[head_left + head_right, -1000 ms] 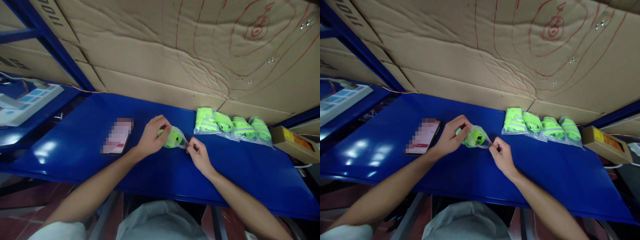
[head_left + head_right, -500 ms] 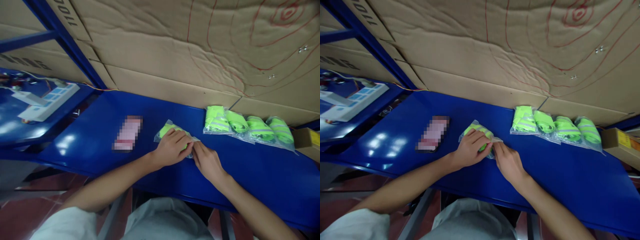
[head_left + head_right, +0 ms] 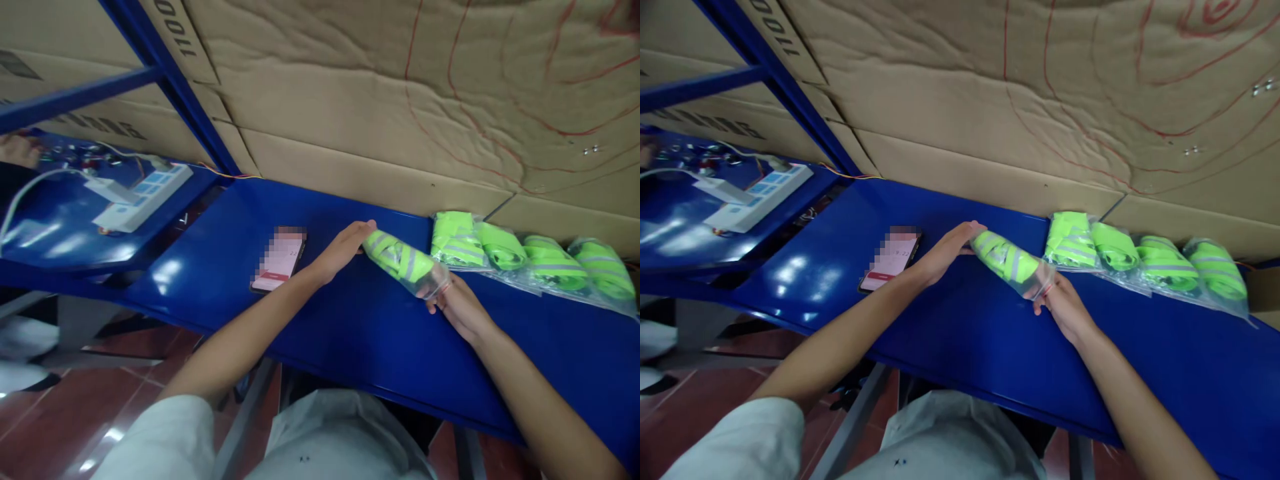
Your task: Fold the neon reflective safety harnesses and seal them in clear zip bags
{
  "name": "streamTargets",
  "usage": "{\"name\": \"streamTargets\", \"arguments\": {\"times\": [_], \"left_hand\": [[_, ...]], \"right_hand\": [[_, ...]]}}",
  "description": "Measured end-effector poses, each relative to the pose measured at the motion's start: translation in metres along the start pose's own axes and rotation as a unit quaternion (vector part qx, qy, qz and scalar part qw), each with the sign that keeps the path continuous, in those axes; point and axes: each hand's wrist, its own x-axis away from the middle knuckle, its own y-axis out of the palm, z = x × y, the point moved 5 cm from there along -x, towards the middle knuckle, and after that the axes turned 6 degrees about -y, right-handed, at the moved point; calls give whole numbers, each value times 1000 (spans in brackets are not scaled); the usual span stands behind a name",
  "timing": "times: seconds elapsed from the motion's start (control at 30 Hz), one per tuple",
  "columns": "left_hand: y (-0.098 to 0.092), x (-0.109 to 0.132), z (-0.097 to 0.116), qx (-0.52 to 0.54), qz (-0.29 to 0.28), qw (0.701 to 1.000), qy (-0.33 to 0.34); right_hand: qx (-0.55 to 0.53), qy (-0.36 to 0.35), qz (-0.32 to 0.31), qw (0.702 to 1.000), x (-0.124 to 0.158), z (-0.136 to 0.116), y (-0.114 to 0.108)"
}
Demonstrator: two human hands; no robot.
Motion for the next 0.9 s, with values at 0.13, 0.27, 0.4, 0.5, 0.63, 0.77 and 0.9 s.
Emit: {"name": "streamTargets", "arguments": {"times": [0.13,0.27,0.4,0.5,0.63,0.77,0.9], "left_hand": [[6,2,6,4,-35,995,93],[8,12,17,-43,10,979,201],[11,14,17,-54,19,978,200],[12,11,12,-55,17,981,186],[9,4,-1,-44,40,993,101],[11,6,0,-73,46,990,110],[21,12,1,-78,5,986,147]], "right_hand": [[-109,15,16,994,-3,-7,-10],[-112,-2,-33,993,2,-12,-10],[19,-53,-12,998,1,-4,-17],[93,-75,12,993,-3,2,-24],[42,-65,-34,996,-2,-2,-18],[29,-77,-27,996,2,-12,-13],[24,-91,-4,996,1,-13,-15]]}}
